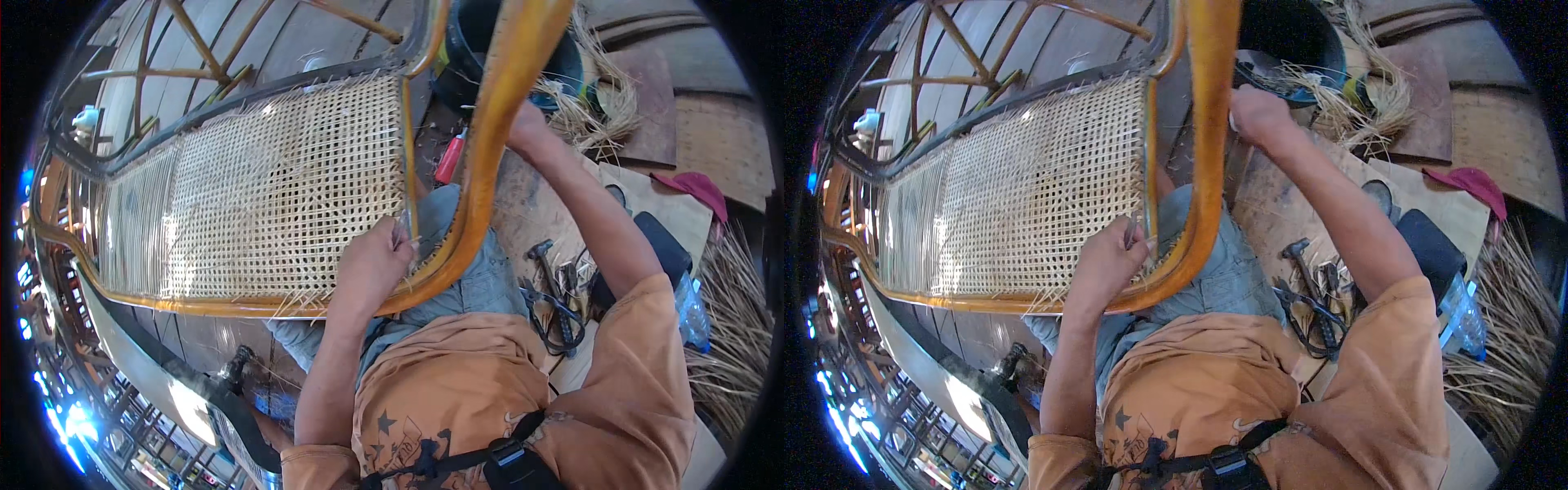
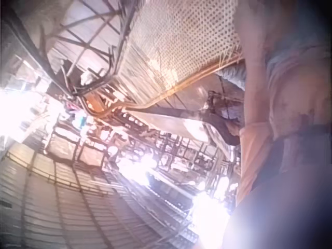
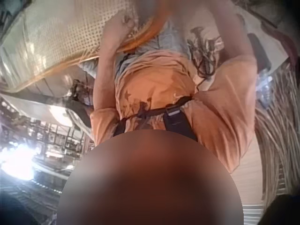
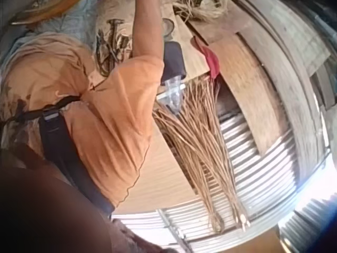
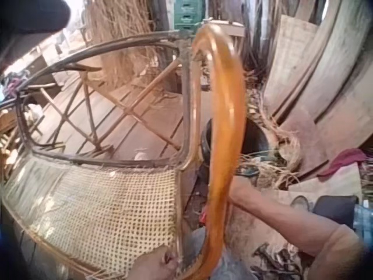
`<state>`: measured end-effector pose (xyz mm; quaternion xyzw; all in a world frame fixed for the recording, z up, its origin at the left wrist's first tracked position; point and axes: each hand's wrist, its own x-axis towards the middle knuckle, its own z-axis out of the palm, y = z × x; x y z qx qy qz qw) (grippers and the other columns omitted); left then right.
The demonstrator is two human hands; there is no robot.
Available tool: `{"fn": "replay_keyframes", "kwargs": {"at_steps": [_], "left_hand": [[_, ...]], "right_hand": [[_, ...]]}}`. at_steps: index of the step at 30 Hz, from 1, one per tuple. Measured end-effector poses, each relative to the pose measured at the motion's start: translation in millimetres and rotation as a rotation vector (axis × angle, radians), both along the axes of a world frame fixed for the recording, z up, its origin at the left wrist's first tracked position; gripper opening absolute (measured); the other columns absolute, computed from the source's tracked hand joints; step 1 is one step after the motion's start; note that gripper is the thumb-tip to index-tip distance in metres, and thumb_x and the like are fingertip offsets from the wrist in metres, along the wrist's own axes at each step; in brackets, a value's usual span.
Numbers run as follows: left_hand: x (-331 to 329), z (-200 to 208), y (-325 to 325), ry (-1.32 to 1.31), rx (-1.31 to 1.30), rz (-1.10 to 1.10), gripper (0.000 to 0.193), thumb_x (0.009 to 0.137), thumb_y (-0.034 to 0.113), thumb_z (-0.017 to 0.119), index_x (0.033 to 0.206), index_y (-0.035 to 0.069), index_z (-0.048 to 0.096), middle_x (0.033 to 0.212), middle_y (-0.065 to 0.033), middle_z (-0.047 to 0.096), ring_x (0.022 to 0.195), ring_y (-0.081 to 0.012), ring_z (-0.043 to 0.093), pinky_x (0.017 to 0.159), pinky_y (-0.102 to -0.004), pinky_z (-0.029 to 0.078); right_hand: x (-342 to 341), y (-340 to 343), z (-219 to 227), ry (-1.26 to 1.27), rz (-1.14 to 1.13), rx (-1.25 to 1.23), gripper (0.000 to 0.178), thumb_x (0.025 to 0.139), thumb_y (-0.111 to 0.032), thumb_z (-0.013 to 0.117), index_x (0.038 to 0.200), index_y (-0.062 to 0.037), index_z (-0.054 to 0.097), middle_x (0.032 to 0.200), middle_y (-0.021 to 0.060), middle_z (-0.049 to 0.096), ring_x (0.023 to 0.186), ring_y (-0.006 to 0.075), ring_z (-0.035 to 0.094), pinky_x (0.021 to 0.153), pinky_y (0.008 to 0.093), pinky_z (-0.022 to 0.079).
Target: Weaving and securing rattan mesh onto a wooden chair frame using strips of rattan and a small tool.
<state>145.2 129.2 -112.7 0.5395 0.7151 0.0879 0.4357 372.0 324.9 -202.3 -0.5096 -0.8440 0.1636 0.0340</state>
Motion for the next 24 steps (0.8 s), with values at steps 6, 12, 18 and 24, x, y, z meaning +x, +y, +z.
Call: {"fn": "replay_keyframes", "kwargs": {"at_steps": [6, 12, 18, 24], "left_hand": [[15, 1, -7, 0.347, 0.162, -0.022, 0.018, 0.083, 0.024, 0.055, 0.088, 0.007, 0.058, 0.065, -0.0165, 0.060, 0.063, -0.0348, 0.061, 0.058, -0.0438, 0.047], [13, -1, -10, 0.223, 0.207, 0.144, 0.017, 0.082, 0.016, 0.057, 0.093, 0.005, 0.063, 0.070, -0.0096, 0.064, 0.060, -0.0227, 0.062, 0.056, -0.0330, 0.048], [-9, 4, -1, -0.320, -0.102, 0.212, 0.016, 0.085, 0.014, 0.057, 0.095, 0.002, 0.061, 0.065, 0.0043, 0.053, 0.048, -0.0022, 0.042, 0.043, -0.0190, 0.033], [-21, 3, 8, -0.479, -0.315, 0.268, 0.021, 0.085, 0.017, 0.058, 0.099, 0.000, 0.060, 0.069, -0.0027, 0.059, 0.055, -0.0048, 0.051, 0.045, -0.0178, 0.039]], "right_hand": [[38, 9, 32, -0.161, -0.133, -0.124, 0.019, 0.082, -0.012, 0.047, 0.091, -0.0068, 0.063, 0.089, 0.0173, 0.064, 0.088, 0.0349, 0.062, 0.074, 0.0421, 0.050], [17, 8, 9, -0.332, -0.036, 0.034, 0.017, 0.079, -0.012, 0.052, 0.089, -0.0094, 0.066, 0.093, 0.0116, 0.065, 0.090, 0.0288, 0.063, 0.072, 0.0399, 0.051], [4, 8, -16, -0.290, 0.045, 0.150, 0.015, 0.076, -0.012, 0.055, 0.086, -0.0106, 0.067, 0.091, 0.0101, 0.063, 0.088, 0.0262, 0.062, 0.072, 0.0372, 0.050], [15, 2, -15, -0.341, 0.158, 0.162, 0.014, 0.077, -0.012, 0.055, 0.087, -0.0117, 0.065, 0.090, 0.0082, 0.061, 0.090, 0.0257, 0.061, 0.073, 0.0367, 0.049]]}}
